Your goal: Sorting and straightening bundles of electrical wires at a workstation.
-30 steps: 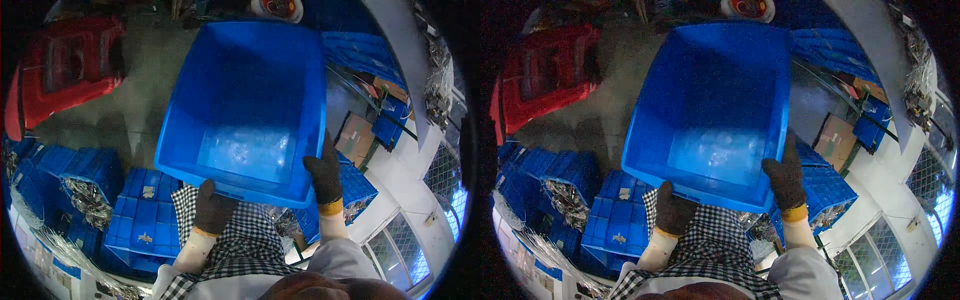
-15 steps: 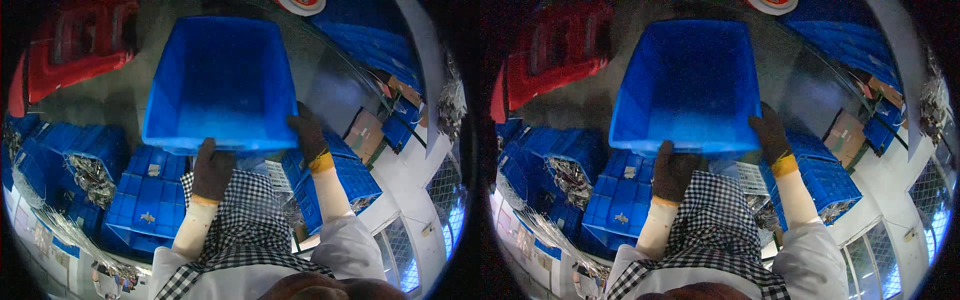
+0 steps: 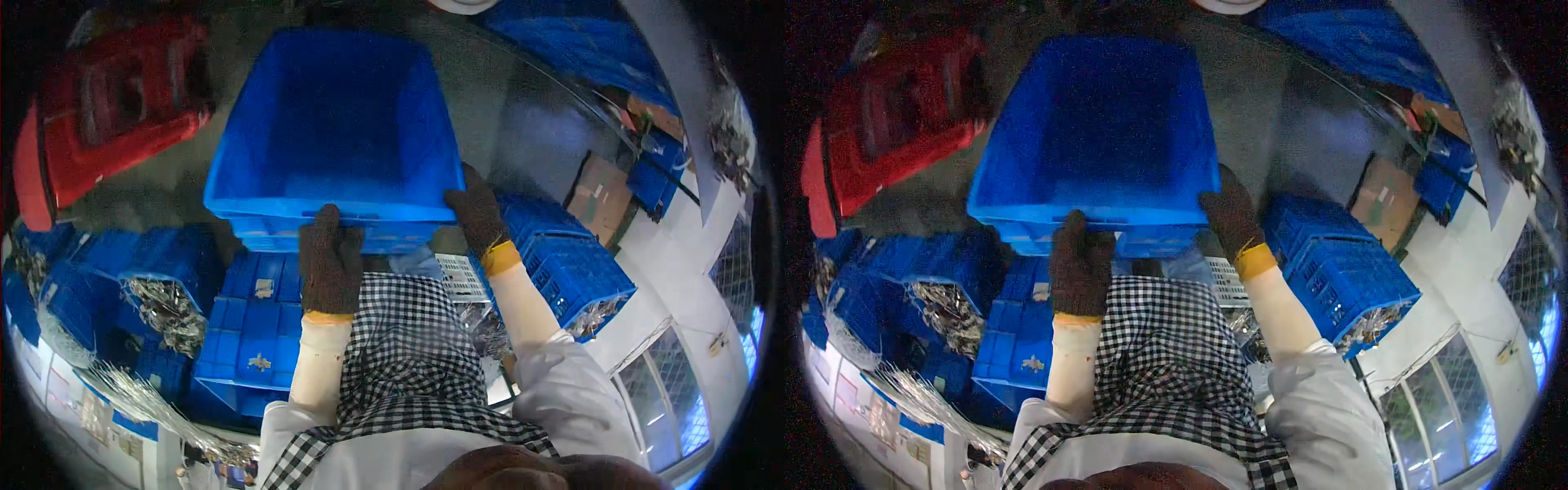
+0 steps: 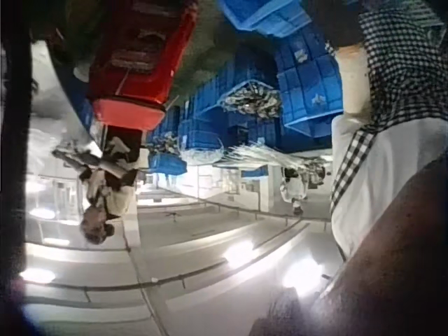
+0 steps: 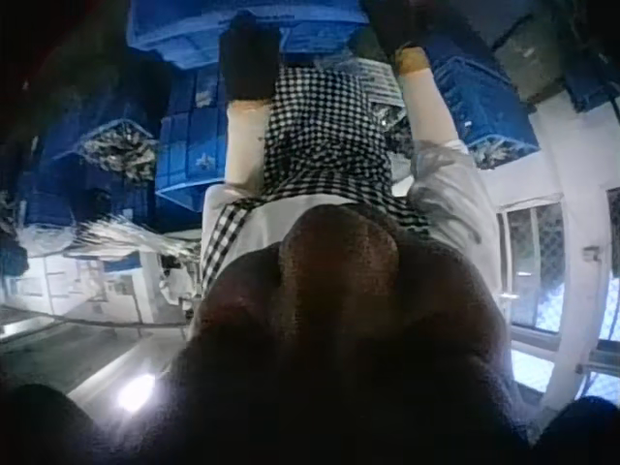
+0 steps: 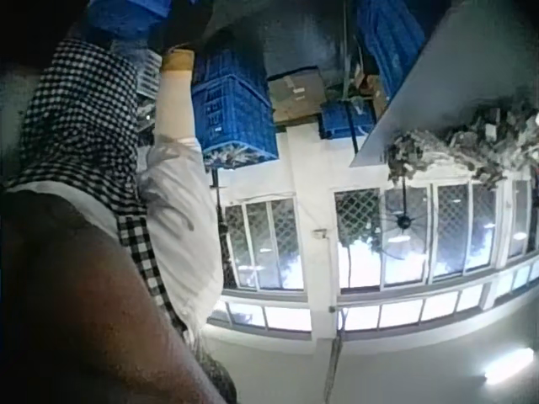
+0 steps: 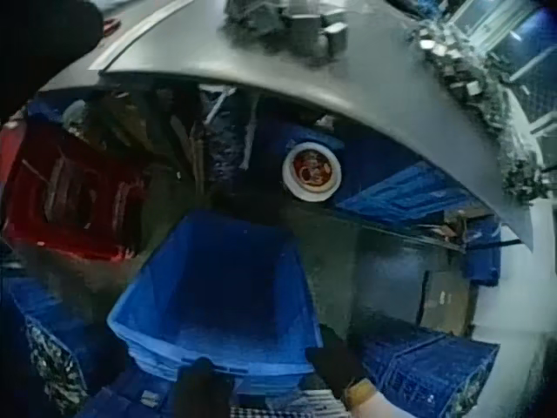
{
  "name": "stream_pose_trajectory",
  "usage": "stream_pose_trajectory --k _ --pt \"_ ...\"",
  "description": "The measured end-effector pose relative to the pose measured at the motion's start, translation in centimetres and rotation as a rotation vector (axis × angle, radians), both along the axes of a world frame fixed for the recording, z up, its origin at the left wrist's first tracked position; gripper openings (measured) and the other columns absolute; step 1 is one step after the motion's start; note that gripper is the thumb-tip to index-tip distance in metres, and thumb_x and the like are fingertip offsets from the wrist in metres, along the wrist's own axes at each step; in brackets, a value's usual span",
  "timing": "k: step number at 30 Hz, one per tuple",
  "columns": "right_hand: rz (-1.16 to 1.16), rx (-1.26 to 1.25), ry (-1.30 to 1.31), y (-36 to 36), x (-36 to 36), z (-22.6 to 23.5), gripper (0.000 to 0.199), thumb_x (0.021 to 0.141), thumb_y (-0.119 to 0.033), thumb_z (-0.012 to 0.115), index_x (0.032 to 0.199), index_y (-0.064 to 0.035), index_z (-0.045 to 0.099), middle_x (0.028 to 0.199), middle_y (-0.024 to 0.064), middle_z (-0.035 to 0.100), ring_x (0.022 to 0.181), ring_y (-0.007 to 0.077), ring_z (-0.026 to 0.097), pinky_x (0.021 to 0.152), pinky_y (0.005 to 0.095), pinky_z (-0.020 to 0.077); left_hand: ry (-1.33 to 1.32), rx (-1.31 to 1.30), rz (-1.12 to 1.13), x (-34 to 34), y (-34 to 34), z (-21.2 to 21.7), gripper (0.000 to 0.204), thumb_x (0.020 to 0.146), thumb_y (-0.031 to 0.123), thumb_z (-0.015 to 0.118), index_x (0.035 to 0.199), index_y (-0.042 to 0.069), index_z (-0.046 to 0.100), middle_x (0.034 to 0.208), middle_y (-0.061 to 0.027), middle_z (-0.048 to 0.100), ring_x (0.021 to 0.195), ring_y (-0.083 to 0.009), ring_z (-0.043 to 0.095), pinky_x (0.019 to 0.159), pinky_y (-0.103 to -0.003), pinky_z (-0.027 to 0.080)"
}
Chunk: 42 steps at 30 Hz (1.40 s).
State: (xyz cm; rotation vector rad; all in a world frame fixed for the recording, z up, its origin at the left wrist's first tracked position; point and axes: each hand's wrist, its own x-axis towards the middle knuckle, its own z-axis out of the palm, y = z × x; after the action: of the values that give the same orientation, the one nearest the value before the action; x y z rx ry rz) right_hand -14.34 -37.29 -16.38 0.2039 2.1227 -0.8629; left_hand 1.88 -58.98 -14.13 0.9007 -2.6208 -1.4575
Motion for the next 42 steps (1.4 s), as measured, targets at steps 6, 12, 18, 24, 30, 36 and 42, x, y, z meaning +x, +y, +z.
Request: stream_pose_trajectory --k 6,12,18,24,30,36,42 --pt "0.786 -0.060 0.388 8.9 3.1 -1.0 0.045 0.088 -0.026 0.067 0.128 -0.0044 0.063 0.134 0.0263 0.059 0.120 0.0407 0.059 0.103 0.0448 0.0472 -0.147 0.376 0.132 -7.9 3.1 8.4 0.026 0.094 0.010 0.065 0.116 -0.001 0.056 0.104 -0.0162 0.061 0.100 -0.0301 0.058 0.088 -0.043 0.049" --pt "0.760 -0.387 0.093 15.2 9.9 -8.6 0.045 0.097 -0.034 0.058 0.129 -0.0036 0.061 0.139 0.0232 0.055 0.125 0.0412 0.054 0.110 0.0476 0.0412 -0.407 0.476 -0.004 -12.0 12.2 13.3 0.052 0.085 0.019 0.075 0.125 -0.002 0.048 0.104 -0.0214 0.059 0.095 -0.0375 0.060 0.084 -0.046 0.049" --pt "0.683 -0.285 0.075 16.4 12.1 -12.2 0.044 0.096 -0.034 0.059 0.129 -0.0055 0.061 0.139 0.0227 0.055 0.126 0.0406 0.054 0.110 0.0471 0.0407 -0.176 0.210 -0.263 -14.9 19.9 4.0 0.072 0.084 0.030 0.076 0.138 -0.005 0.044 0.123 -0.0283 0.062 0.112 -0.0443 0.061 0.096 -0.050 0.049" --pt "0.627 -0.127 0.048 17.7 13.4 -13.3 0.042 0.096 -0.033 0.059 0.130 -0.0079 0.061 0.139 0.0221 0.055 0.126 0.0398 0.053 0.110 0.0466 0.0402 -0.218 0.025 -0.601 -19.8 24.7 -2.8 0.082 0.080 0.030 0.077 0.145 -0.004 0.041 0.127 -0.0291 0.060 0.114 -0.0457 0.060 0.099 -0.052 0.048" --pt "0.575 0.022 0.051 17.1 13.2 -13.3 0.041 0.095 -0.032 0.060 0.130 -0.0102 0.061 0.139 0.0215 0.055 0.126 0.0390 0.052 0.110 0.0460 0.0397 0.016 -0.088 -0.616 -16.1 27.8 -6.1 0.063 0.086 0.034 0.067 0.132 -0.006 0.049 0.107 -0.0264 0.063 0.097 -0.0427 0.065 0.084 -0.054 0.052" --pt "0.517 0.252 0.013 20.5 14.1 -12.8 0.041 0.094 -0.031 0.060 0.130 -0.0126 0.061 0.139 0.0210 0.055 0.127 0.0382 0.051 0.110 0.0455 0.0392 -0.371 0.339 -0.903 -12.4 29.3 -9.9 0.061 0.092 0.033 0.063 0.142 0.001 0.047 0.136 -0.0304 0.054 0.123 -0.0445 0.056 0.105 -0.052 0.045" --pt "-0.068 0.084 0.064 18.0 13.4 -12.6 0.040 0.101 -0.029 0.051 0.134 -0.0072 0.055 0.132 0.0192 0.057 0.124 0.0332 0.051 0.109 0.0421 0.0406 -0.197 0.136 -1.112 -2.0 27.4 -21.4 0.051 0.102 0.036 0.047 0.136 -0.001 0.050 0.136 -0.0298 0.054 0.124 -0.0467 0.053 0.105 -0.052 0.045"
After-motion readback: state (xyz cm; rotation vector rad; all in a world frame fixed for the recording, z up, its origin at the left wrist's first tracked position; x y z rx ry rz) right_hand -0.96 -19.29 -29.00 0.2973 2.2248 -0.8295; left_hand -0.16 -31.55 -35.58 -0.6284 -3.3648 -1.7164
